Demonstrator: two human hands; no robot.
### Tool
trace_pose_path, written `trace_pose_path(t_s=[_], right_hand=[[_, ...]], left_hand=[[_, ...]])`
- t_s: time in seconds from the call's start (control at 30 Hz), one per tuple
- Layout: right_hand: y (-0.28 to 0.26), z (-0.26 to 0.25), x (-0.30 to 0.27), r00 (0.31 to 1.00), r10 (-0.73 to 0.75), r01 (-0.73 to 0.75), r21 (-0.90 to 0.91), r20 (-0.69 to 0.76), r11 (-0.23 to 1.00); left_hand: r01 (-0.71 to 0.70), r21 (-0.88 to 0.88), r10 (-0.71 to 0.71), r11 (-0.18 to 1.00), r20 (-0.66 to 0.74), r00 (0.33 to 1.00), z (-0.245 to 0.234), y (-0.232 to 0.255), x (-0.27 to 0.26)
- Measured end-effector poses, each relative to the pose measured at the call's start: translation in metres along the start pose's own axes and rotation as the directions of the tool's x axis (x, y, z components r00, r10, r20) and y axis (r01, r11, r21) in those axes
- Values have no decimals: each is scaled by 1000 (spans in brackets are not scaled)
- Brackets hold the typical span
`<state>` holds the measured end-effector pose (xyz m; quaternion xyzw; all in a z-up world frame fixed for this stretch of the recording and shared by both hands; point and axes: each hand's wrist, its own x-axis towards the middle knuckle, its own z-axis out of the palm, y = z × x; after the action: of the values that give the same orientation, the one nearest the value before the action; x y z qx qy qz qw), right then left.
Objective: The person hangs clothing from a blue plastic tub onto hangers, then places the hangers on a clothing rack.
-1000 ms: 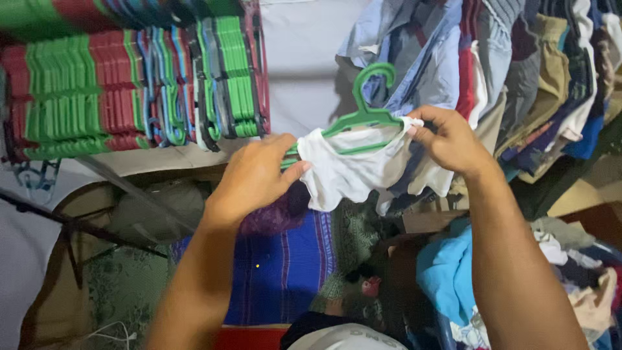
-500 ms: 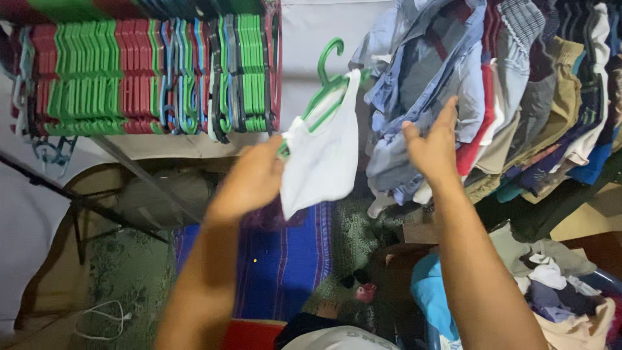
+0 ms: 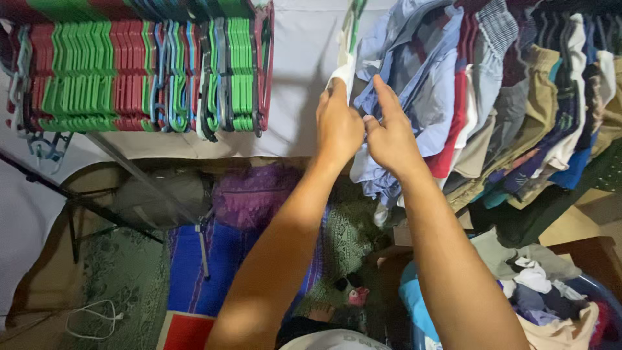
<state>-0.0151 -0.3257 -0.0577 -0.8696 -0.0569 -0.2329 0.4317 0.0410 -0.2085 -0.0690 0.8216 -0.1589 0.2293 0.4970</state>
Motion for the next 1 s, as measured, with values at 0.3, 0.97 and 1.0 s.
trace_pose_path(t_s=[0.3, 0.97, 1.0], right_hand=[[15, -28, -3, 978, 206, -203, 66, -41, 977], [1, -83, -25, 961, -92, 68, -100, -261, 993], [-8, -81, -26, 955, -137, 97, -159, -264, 983]], left_hand=[[37, 71, -46, 997, 119, 992, 54, 4, 21], [22, -78, 15, 997, 446, 895, 97, 53, 23], [17, -98, 24, 995, 404, 914, 91, 50, 22]])
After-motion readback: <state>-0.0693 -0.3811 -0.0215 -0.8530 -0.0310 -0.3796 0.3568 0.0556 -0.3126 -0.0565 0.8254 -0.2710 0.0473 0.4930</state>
